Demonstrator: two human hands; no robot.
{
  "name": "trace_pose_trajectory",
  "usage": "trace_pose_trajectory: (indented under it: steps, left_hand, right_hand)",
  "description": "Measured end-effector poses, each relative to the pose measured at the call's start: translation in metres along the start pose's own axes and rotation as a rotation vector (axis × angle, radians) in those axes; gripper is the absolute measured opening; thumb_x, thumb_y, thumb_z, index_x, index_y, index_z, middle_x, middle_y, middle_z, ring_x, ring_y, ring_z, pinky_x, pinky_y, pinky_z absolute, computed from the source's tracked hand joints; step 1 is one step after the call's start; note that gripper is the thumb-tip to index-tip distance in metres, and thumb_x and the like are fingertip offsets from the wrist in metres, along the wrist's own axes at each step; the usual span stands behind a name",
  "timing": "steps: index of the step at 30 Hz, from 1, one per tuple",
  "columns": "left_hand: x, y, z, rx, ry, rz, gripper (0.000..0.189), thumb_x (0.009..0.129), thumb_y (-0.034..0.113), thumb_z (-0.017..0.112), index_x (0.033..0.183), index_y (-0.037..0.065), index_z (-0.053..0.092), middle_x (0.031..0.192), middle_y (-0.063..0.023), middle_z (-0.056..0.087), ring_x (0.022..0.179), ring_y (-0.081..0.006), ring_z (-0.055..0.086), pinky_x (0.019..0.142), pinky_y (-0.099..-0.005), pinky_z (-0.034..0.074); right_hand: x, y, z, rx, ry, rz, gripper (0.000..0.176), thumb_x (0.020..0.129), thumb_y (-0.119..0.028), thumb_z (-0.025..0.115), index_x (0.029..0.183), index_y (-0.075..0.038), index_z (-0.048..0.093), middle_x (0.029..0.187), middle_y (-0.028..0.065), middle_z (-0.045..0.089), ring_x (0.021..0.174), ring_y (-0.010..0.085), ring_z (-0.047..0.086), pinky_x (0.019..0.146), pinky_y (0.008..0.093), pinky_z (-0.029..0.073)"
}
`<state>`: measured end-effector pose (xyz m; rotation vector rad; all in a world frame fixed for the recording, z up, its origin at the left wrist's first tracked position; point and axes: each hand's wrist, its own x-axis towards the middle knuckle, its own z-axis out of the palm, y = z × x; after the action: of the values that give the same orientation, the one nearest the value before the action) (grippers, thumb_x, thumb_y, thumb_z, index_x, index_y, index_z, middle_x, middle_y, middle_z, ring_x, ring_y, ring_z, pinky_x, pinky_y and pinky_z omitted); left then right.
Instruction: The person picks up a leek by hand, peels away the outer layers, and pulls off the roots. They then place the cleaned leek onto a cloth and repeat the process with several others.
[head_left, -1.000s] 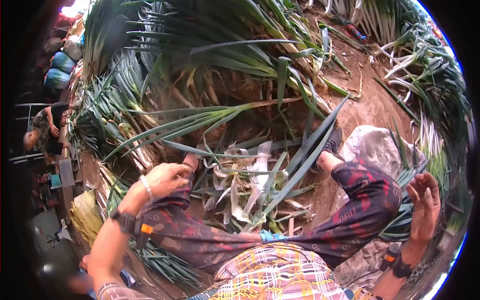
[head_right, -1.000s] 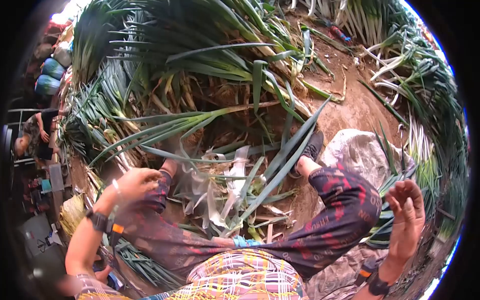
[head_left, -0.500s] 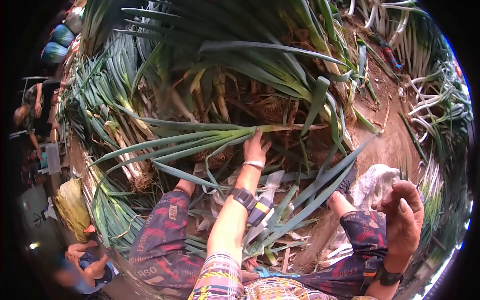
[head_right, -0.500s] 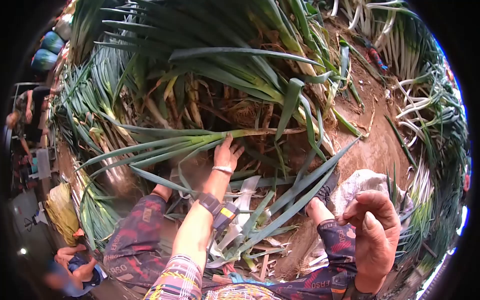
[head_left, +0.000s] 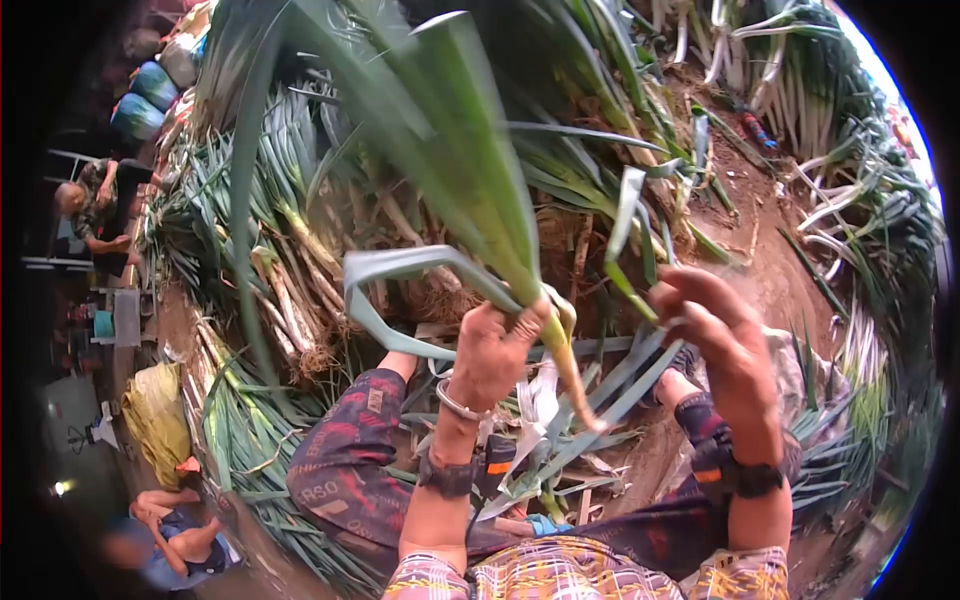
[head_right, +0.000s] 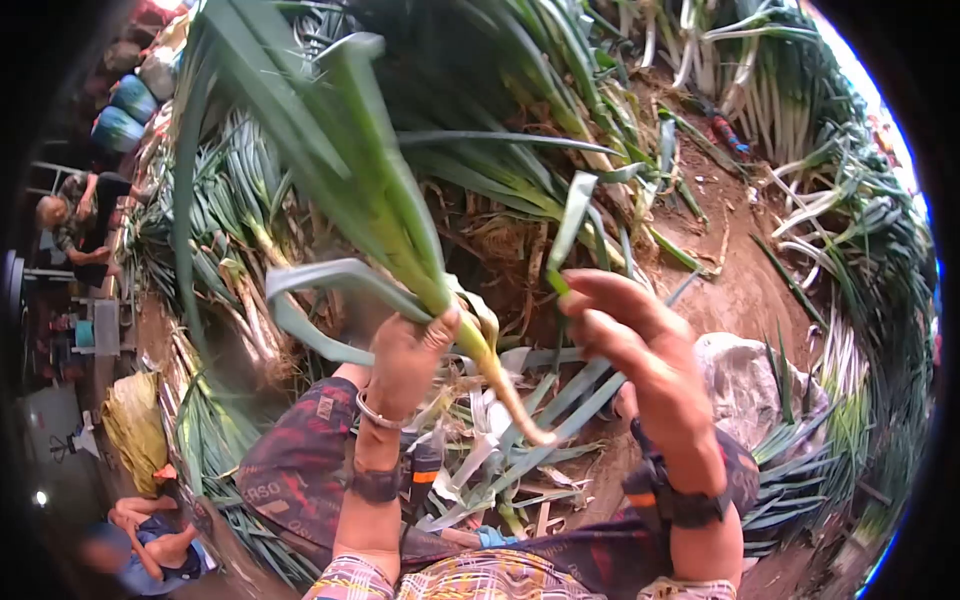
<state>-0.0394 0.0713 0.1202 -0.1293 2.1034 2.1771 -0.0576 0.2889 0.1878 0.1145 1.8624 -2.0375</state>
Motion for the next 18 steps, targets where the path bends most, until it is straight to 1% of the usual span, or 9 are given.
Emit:
trace_pose_trajectory:
  steps: [2,3,4,5,9,12,15,16,18]
  left_hand:
    - [-0.020,0.017,0.016,0.102,-0.113,-0.058,0.018,0.089,0.016,0.057,0.091,-0.001,0.058,0.079,-0.0058,0.063,0.069,-0.0130,0.058,0.063,-0.0285,0.047]
    - [-0.028,0.016,0.025,0.205,-0.155,-0.027,0.018,0.087,0.016,0.058,0.091,-0.001,0.058,0.075,-0.0107,0.062,0.063,-0.0185,0.059,0.060,-0.0302,0.047]
    - [-0.036,0.020,0.034,0.295,-0.184,0.100,0.017,0.086,0.015,0.058,0.091,-0.001,0.056,0.072,-0.0162,0.060,0.062,-0.0266,0.060,0.058,-0.0329,0.047]
    - [-0.043,0.025,0.043,0.326,-0.180,0.118,0.016,0.085,0.015,0.057,0.092,0.000,0.055,0.070,-0.0169,0.059,0.062,-0.0295,0.060,0.057,-0.0347,0.047]
    - [-0.062,0.044,0.064,0.362,-0.072,0.063,0.018,0.085,0.016,0.054,0.095,0.001,0.051,0.066,-0.0182,0.058,0.061,-0.0345,0.060,0.056,-0.0393,0.046]
    - [-0.071,0.050,0.072,0.560,-0.038,0.063,0.020,0.086,0.011,0.050,0.102,-0.001,0.050,0.074,-0.0130,0.063,0.068,-0.0191,0.064,0.060,-0.0310,0.048]
    - [-0.068,0.025,0.074,0.322,0.003,-0.053,0.021,0.086,0.009,0.047,0.104,-0.002,0.048,0.080,-0.0115,0.064,0.070,-0.0176,0.064,0.063,-0.0292,0.051]
    - [-0.065,0.008,0.070,0.110,-0.031,-0.068,0.019,0.086,0.007,0.044,0.103,-0.002,0.049,0.084,-0.0098,0.063,0.072,-0.0169,0.064,0.066,-0.0290,0.053]
    - [-0.068,-0.004,0.064,-0.063,-0.111,-0.204,0.021,0.086,0.010,0.045,0.103,-0.001,0.050,0.085,-0.0092,0.062,0.073,-0.0175,0.064,0.064,-0.0302,0.054]
  right_hand:
    - [0.000,-0.001,0.010,-0.130,-0.061,-0.017,0.040,0.085,-0.018,0.060,0.119,0.001,0.050,0.101,0.0069,0.059,0.093,0.0108,0.053,0.083,0.0260,0.044]
    - [0.002,0.008,0.013,-0.033,-0.110,-0.016,0.041,0.085,-0.018,0.062,0.120,0.000,0.050,0.100,0.0057,0.059,0.094,0.0104,0.053,0.083,0.0260,0.044]
    - [0.002,0.014,0.016,0.064,-0.161,-0.013,0.042,0.084,-0.017,0.063,0.120,0.000,0.049,0.100,0.0046,0.060,0.094,0.0100,0.053,0.083,0.0260,0.044]
    - [-0.003,0.008,0.017,0.068,-0.182,0.041,0.040,0.083,-0.016,0.065,0.118,-0.001,0.052,0.098,0.0022,0.060,0.090,0.0082,0.055,0.079,0.0245,0.046]
    - [-0.014,0.012,0.014,0.210,-0.149,-0.073,0.033,0.082,-0.015,0.067,0.111,-0.001,0.056,0.096,0.0017,0.061,0.084,0.0070,0.057,0.074,0.0220,0.048]
    - [-0.018,0.014,0.009,0.230,-0.150,-0.125,0.031,0.082,-0.013,0.066,0.109,-0.001,0.057,0.094,0.0014,0.062,0.081,0.0069,0.057,0.072,0.0218,0.048]
    - [-0.021,0.018,0.005,0.194,-0.158,-0.199,0.026,0.083,-0.011,0.066,0.105,0.000,0.059,0.091,0.0012,0.062,0.078,0.0065,0.057,0.070,0.0216,0.048]
    - [-0.022,0.018,0.004,0.152,-0.162,-0.232,0.025,0.082,-0.011,0.066,0.104,0.000,0.059,0.089,0.0012,0.063,0.078,0.0064,0.056,0.069,0.0216,0.048]
    - [-0.025,0.016,0.000,0.090,-0.159,-0.253,0.023,0.082,-0.010,0.066,0.102,0.000,0.060,0.087,0.0011,0.063,0.077,0.0062,0.056,0.068,0.0217,0.047]
